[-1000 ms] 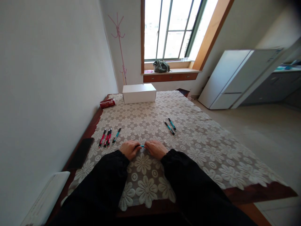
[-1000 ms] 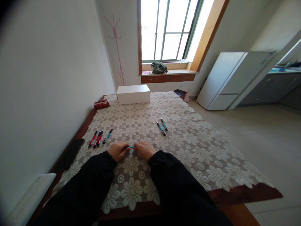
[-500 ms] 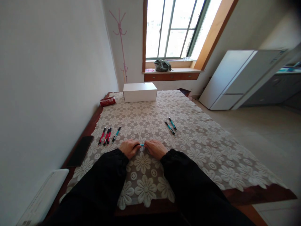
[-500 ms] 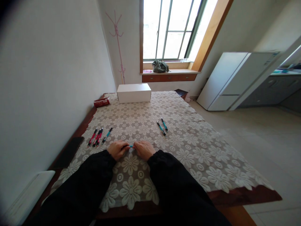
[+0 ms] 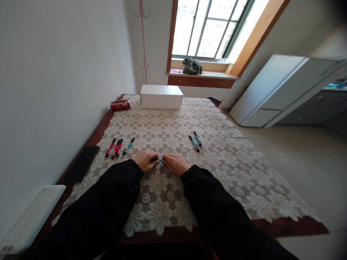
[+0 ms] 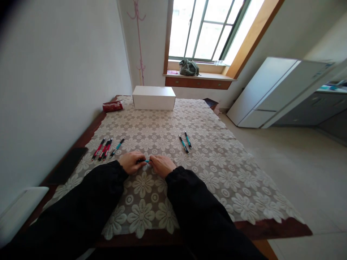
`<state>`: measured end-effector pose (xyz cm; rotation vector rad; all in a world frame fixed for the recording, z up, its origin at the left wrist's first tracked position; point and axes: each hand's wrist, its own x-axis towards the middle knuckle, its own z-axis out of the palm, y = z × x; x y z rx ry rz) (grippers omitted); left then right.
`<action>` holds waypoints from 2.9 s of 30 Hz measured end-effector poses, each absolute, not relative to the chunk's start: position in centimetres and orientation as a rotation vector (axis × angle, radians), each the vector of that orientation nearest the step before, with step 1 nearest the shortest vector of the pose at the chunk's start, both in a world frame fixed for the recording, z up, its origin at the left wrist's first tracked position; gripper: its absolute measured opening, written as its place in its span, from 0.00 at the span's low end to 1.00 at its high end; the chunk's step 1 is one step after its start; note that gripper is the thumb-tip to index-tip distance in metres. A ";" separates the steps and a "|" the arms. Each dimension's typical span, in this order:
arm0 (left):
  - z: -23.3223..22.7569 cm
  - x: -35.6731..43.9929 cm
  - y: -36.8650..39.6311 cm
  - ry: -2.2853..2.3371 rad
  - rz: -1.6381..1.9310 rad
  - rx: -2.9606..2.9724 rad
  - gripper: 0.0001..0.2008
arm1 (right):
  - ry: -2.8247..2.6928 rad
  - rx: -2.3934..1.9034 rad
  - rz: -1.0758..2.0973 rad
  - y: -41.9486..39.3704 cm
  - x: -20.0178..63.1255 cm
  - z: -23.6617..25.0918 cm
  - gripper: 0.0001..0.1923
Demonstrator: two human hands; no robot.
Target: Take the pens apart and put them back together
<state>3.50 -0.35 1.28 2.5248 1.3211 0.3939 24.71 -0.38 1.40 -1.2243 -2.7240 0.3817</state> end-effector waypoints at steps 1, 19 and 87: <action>1.1 3.5 -0.3 1.315 0.441 2.527 0.10 | -2.714 -1.223 0.379 -0.5 24.7 1.3 0.10; -0.1 3.4 -1.0 1.232 0.435 2.520 0.16 | -2.700 -1.176 0.453 -0.7 25.7 0.0 0.11; -0.3 3.7 -0.9 1.274 0.577 2.472 0.13 | -2.545 -1.080 0.340 -0.3 25.7 -0.9 0.07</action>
